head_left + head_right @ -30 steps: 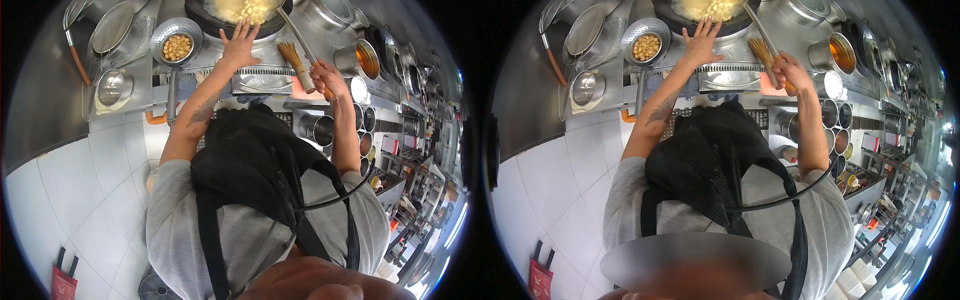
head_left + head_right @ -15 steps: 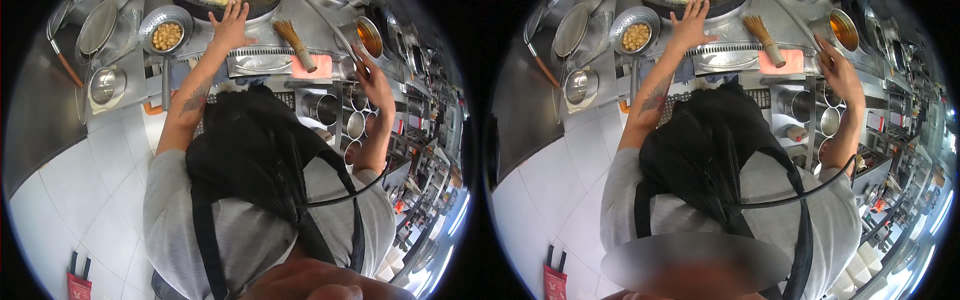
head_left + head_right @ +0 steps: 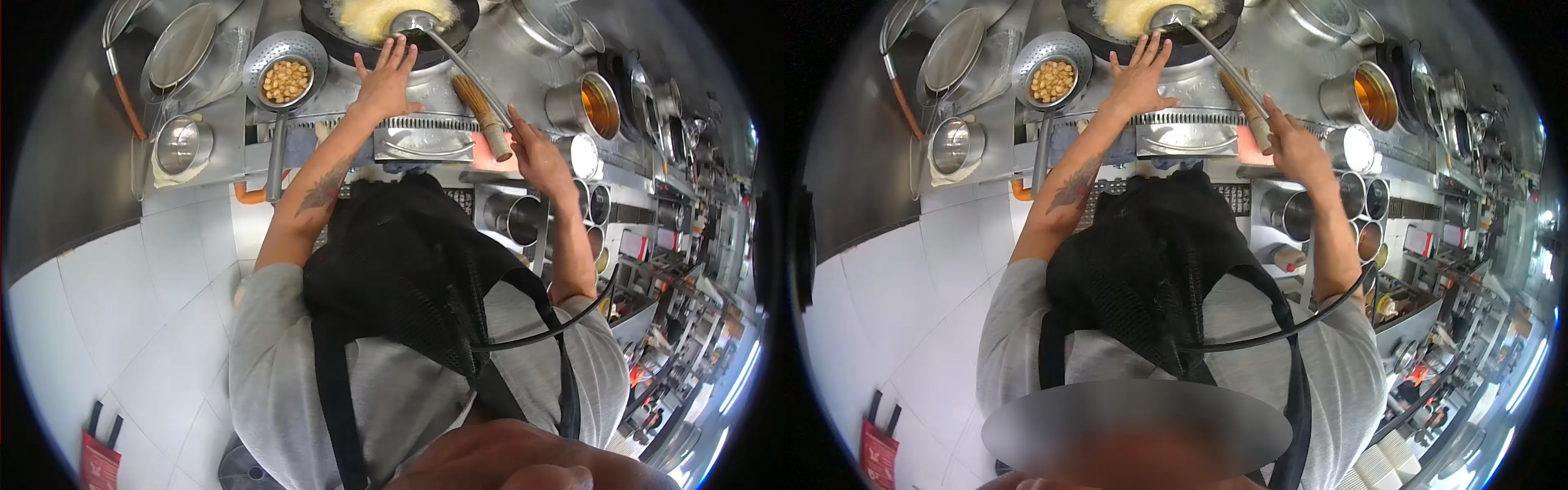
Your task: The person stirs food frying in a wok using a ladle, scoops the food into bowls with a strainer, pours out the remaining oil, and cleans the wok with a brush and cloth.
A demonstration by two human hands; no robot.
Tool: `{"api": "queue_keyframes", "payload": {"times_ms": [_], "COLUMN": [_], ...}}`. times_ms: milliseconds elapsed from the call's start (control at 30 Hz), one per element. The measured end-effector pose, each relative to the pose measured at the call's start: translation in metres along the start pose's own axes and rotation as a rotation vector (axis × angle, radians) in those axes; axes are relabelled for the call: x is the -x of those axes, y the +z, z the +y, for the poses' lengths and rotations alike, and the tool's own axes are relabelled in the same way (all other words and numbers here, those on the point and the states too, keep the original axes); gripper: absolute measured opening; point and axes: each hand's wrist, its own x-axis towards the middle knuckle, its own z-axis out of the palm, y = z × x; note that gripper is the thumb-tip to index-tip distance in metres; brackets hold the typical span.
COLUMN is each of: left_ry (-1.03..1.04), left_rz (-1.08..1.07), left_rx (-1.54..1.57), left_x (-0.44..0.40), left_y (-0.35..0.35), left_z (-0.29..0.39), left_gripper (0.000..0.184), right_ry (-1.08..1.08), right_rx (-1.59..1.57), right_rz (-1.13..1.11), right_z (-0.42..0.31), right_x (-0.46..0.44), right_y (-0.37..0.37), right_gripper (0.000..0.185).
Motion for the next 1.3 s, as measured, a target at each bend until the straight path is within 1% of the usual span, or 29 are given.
{"api": "queue_keyframes", "payload": {"times_ms": [33,100,133,233,367,533,600,733,800,833,900,933,1000,1033,1100,1133,1200,1233,1300], "left_ry": [-0.013,-0.033,-0.019,-0.012,-0.029,-0.053,-0.062,-0.087,-0.096,-0.104,-0.113,-0.112,-0.109,-0.109,-0.1,-0.108,-0.109,-0.099,-0.082], "left_rz": [-0.03,-0.042,-0.03,-0.023,-0.042,-0.046,-0.038,-0.039,-0.054,-0.066,-0.078,-0.083,-0.089,-0.094,-0.1,-0.108,-0.12,-0.098,-0.081], "left_rx": [-0.017,-0.007,0.01,0.025,0.019,0.036,0.04,0.057,0.079,0.067,0.053,0.056,0.058,0.061,0.066,0.07,0.077,0.062,0.046], "left_x": [-0.002,-0.001,0.0,0.0,-0.001,0.001,0.001,0.0,0.0,-0.001,-0.001,-0.001,0.0,0.0,0.0,-0.002,-0.002,-0.001,0.001], "left_y": [0.0,0.0,0.0,-0.004,-0.007,-0.006,-0.006,-0.007,-0.008,-0.01,-0.013,-0.013,-0.014,-0.014,-0.015,-0.015,-0.013,-0.011,-0.009], "left_z": [-0.001,-0.002,0.0,0.002,0.004,0.007,0.008,0.011,0.014,0.014,0.016,0.015,0.015,0.015,0.016,0.016,0.016,0.015,0.013], "left_gripper": [0.123,0.123,0.122,0.12,0.119,0.12,0.121,0.121,0.121,0.121,0.121,0.121,0.121,0.121,0.121,0.121,0.121,0.122,0.123], "right_ry": [-0.009,-0.09,-0.04,-0.091,-0.162,-0.192,-0.012,-0.024,0.067,0.066,0.012,0.012,0.295,0.296,0.508,0.511,0.597,0.6,0.498], "right_rx": [-0.018,-0.022,-0.021,-0.044,-0.023,-0.07,0.029,0.056,0.039,0.039,-0.005,-0.006,-0.525,-0.525,-1.344,-1.345,-1.88,-1.884,-2.351], "right_rz": [0.097,0.161,0.169,0.148,0.185,0.205,0.089,0.142,0.098,0.099,0.198,0.199,-0.011,-0.009,-0.314,-0.306,-0.558,-0.552,-0.81], "right_z": [0.002,-0.002,-0.01,-0.013,-0.005,-0.006,-0.009,0.013,0.015,0.025,0.035,0.036,0.037,0.04,0.05,0.046,0.037,0.036,0.035], "right_x": [-0.005,-0.018,-0.023,-0.046,-0.08,-0.122,-0.138,-0.179,-0.188,-0.196,-0.2,-0.198,-0.185,-0.179,-0.164,-0.154,-0.129,-0.119,-0.1], "right_y": [0.009,0.021,0.021,0.019,0.032,0.039,0.039,0.06,0.065,0.072,0.081,0.08,0.074,0.07,0.057,0.05,0.037,0.034,0.028], "right_gripper": [0.058,0.052,0.046,0.047,0.045,0.045,0.048,0.05,0.051,0.051,0.052,0.052,0.049,0.049,0.045,0.045,0.04,0.04,0.046]}}
